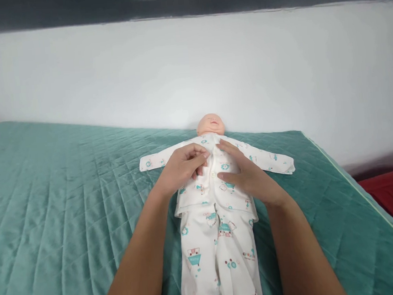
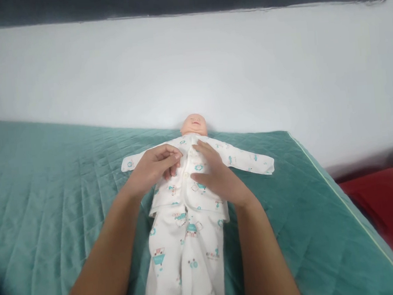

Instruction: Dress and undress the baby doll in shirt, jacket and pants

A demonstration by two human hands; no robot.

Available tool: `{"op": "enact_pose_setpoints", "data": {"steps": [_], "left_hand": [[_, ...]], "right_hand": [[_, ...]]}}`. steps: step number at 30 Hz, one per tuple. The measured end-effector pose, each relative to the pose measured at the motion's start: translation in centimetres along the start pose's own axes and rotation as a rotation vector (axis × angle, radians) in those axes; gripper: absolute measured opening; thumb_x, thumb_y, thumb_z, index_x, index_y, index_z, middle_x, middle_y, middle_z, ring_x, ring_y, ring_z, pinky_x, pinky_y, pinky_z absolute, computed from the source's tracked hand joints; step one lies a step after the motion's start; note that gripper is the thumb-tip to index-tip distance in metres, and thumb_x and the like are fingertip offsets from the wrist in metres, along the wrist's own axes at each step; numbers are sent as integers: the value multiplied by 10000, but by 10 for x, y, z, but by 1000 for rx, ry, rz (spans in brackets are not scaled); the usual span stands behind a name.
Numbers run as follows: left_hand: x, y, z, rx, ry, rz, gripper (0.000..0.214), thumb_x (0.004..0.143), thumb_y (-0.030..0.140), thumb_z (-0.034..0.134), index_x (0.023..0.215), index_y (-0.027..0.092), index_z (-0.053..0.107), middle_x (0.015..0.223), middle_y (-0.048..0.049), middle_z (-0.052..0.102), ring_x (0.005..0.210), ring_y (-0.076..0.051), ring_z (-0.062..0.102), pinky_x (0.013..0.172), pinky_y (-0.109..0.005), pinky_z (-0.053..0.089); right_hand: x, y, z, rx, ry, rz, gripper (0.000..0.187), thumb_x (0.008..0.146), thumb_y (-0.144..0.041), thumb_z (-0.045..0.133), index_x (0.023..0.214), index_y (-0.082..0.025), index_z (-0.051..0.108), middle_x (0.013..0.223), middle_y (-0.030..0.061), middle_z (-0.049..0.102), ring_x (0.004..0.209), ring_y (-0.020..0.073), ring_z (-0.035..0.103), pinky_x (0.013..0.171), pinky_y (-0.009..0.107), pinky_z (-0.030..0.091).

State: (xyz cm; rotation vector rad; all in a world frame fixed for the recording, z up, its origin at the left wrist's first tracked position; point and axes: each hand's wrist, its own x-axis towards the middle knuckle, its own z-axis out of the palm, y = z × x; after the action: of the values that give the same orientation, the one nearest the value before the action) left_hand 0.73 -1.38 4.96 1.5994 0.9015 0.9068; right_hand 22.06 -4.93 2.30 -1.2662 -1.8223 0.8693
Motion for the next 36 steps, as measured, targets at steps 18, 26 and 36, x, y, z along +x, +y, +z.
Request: {"op": "enact_pose_setpoints", "data": {"steps": [18,26,36], "left_hand": [[1,-4,9,33,-61,15,254,826,316,667,1052,218,603,768,26,597,539,-73,513,449,-190,382],[2,-5,10,36,17,-35,223,803,255,661,1013,217,596,732,39,577,493,-67,497,423,-194,367],[-2,1,-4,129,-140,-69,159,807,328,690,867,200,616,671,44,549,507,-72,489,474,-206,379]], "right_hand": [[0,0,2,-20,-6,-50,692,856,-351,674,1493,-397,408,1662,-41,237,1554,254,138,1267,498,150],[2,0,6,-31,35,-19,712,838,-351,694,1490,-359,409,1654,-6,262,1542,245,187,1266,473,179],[1,-8,8,-142,39,-46,773,805,-349,714,1502,-360,378,1638,15,284,1536,276,192,1252,519,221]]}}
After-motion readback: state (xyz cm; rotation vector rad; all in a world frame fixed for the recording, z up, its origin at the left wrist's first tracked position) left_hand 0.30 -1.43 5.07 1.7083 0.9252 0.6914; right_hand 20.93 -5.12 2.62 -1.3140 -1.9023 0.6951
